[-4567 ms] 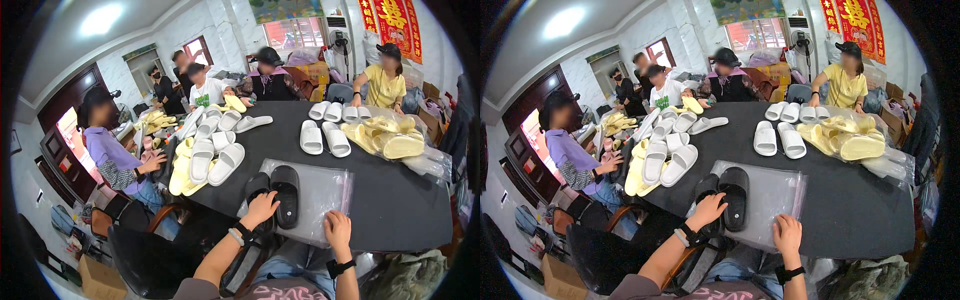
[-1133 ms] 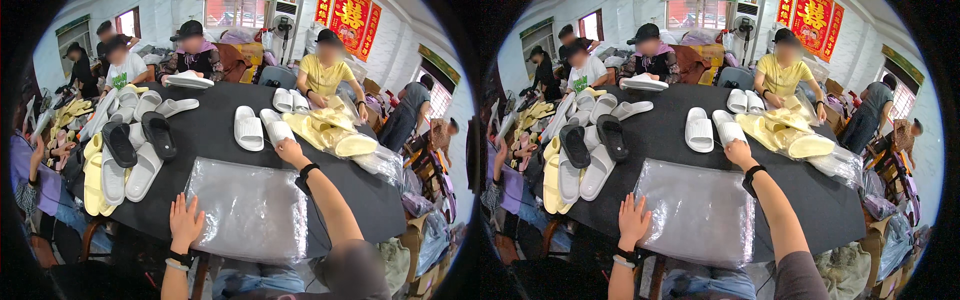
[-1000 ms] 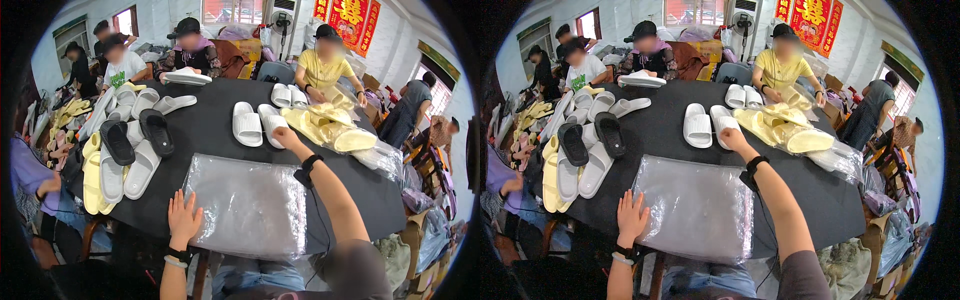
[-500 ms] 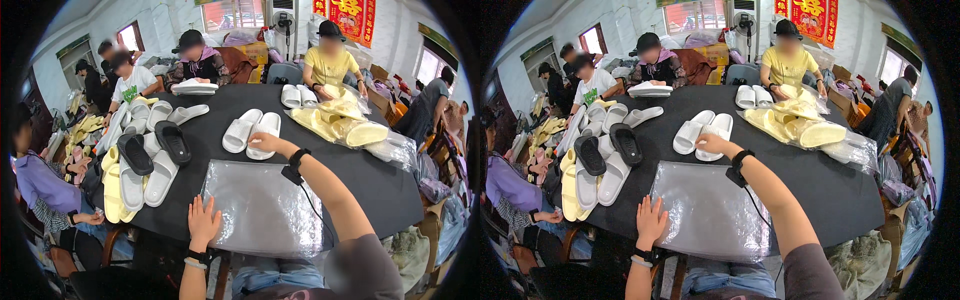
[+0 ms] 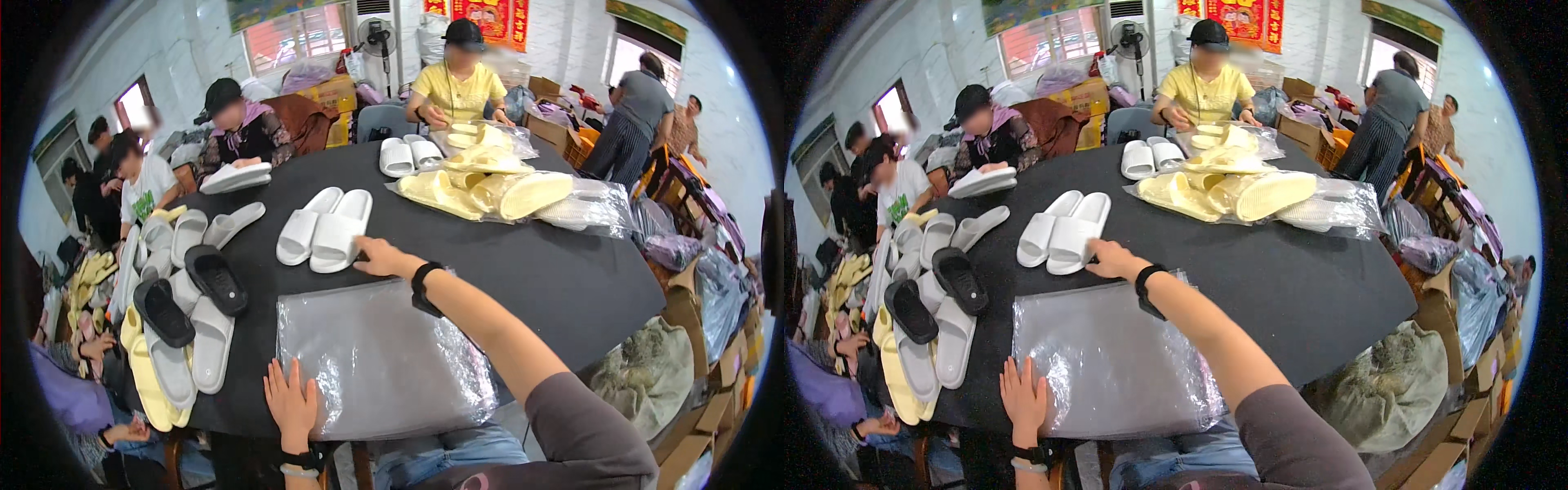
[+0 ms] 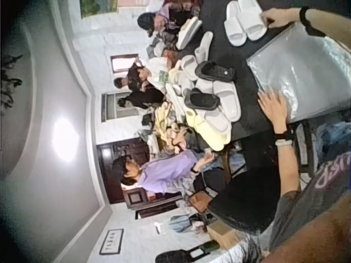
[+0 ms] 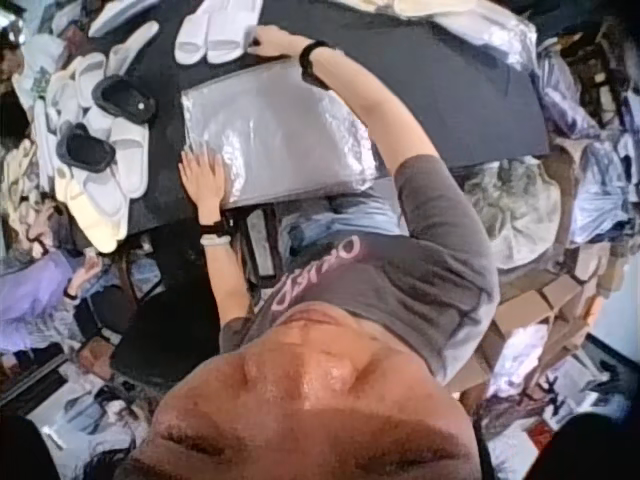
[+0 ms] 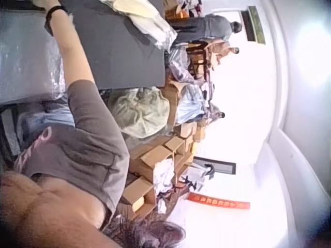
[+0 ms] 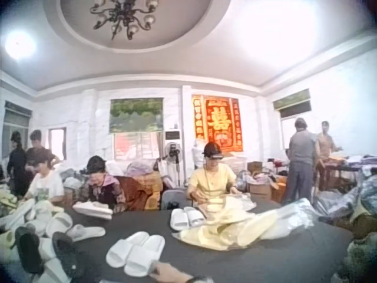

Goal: The person places pairs of yellow, white, and black slippers into clear plastic bags on a table. They open the bags, insert the slippers, and set the packaged pairs aside. Other people at the table perform similar packaging tasks.

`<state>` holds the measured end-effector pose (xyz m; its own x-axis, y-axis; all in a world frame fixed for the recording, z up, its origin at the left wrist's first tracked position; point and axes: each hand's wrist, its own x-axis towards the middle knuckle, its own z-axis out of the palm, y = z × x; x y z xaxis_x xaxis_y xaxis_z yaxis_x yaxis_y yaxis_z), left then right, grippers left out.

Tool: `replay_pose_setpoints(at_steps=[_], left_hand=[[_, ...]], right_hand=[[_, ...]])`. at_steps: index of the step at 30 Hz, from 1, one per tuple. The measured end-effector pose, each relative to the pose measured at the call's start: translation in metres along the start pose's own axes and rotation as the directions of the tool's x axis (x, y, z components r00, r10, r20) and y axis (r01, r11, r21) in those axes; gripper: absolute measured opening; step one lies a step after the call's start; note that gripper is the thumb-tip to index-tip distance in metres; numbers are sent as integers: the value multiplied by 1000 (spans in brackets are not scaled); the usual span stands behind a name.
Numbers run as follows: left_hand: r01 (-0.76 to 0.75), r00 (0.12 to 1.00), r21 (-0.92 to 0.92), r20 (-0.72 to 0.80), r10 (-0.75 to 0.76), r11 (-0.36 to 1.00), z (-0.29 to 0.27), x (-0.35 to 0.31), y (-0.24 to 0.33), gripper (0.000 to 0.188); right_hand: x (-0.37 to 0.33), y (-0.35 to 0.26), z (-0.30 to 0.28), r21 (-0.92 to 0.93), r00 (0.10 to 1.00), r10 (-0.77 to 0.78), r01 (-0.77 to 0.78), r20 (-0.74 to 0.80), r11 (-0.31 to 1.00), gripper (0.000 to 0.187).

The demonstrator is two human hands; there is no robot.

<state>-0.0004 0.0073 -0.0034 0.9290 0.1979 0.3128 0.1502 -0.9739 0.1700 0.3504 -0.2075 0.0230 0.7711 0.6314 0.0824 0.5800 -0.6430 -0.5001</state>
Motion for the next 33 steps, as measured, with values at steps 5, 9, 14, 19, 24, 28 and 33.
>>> replay_pose_setpoints(at_steps=[5,9,14,19,24,28,33], left_hand=[[23,999,41,29,-24,999,-3,-2,-5,58],[37,999,64,26,-39,997,-1,-5,-10,58],[9,999,40,40,-11,999,4,0,-2,58],[27,998,40,48,-29,999,2,-2,-6,58],[32,998,54,46,-34,998,1,-3,-11,58],[21,999,40,46,-23,999,-1,-4,-8,58],[1,1000,66,31,-3,998,6,-4,-11,58]], right_hand=[[-2,-32,-2,-144,998,-51,45,-33,989,72],[-17,-1,-62,-369,955,-51,-63,-291,927,56],[-67,129,-173,-491,746,147,-559,-650,669,74],[-123,182,-242,-327,763,473,-628,-441,706,73],[-161,193,-238,-640,926,230,-373,-299,671,39],[-188,180,-242,-733,955,81,-271,-284,624,29],[-216,137,-268,-621,871,-131,-226,-474,751,28]])
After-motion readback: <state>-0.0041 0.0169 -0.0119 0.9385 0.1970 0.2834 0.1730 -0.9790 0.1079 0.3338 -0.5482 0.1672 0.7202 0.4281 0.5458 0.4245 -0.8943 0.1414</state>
